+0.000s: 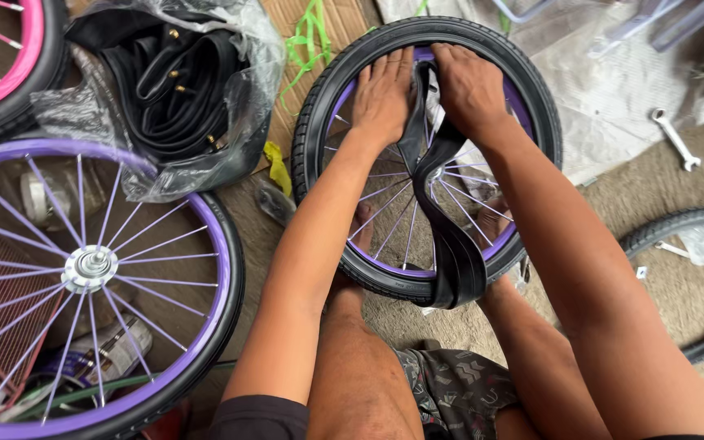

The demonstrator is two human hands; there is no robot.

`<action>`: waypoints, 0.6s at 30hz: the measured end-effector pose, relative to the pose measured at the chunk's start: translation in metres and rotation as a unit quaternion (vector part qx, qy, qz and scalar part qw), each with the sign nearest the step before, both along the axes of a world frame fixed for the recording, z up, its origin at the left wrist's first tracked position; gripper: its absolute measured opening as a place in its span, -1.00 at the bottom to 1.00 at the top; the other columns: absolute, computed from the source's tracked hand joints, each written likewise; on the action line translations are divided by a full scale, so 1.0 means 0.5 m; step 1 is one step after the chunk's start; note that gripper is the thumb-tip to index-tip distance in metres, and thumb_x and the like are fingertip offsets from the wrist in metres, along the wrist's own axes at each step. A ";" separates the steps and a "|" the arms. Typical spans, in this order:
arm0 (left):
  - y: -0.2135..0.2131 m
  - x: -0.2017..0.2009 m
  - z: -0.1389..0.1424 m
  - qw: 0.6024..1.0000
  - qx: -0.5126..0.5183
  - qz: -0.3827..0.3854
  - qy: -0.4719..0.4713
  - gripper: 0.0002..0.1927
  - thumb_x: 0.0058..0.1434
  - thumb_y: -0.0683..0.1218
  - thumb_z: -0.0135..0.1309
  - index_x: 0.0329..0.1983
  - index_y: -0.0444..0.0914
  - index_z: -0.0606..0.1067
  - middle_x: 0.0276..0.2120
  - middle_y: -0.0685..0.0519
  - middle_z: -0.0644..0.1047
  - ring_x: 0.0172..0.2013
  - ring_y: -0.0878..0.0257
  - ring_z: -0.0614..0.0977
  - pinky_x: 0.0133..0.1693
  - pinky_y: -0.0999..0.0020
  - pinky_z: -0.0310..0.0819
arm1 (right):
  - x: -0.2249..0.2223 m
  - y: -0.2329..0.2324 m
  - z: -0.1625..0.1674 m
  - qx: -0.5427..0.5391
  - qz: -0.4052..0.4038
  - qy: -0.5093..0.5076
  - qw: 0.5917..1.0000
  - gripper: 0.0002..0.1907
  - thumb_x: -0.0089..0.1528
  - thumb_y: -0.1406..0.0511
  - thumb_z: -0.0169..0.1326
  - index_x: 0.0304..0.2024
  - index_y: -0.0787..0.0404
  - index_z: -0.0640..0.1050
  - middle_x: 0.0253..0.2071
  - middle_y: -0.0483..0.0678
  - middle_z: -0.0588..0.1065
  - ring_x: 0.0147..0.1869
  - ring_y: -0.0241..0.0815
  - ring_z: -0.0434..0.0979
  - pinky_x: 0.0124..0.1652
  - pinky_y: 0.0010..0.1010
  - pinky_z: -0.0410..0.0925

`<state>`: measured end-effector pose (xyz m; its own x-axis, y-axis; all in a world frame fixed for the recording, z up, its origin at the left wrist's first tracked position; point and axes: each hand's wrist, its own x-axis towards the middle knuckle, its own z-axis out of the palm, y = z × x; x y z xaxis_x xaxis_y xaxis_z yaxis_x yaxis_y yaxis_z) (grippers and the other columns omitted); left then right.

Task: The person installs a bicycle tire onto a purple rim. They first place the tire onto the rim, then insert the inner tube, and finally push the tire bead over the rim edge to secure it.

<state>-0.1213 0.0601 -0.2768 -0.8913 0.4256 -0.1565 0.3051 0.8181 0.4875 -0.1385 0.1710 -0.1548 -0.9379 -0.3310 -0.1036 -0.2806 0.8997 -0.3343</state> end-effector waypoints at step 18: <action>0.008 -0.026 -0.033 0.988 0.089 0.104 0.072 -0.64 0.32 -0.22 -0.11 0.16 -0.24 0.48 0.04 -0.06 0.60 0.05 0.04 0.64 0.04 0.11 0.51 | -0.049 -0.055 0.008 0.096 -0.028 0.103 0.990 -0.62 0.27 0.33 0.17 0.08 0.38 0.44 -0.55 0.10 0.51 -0.51 0.15 0.54 -0.52 -0.05 0.34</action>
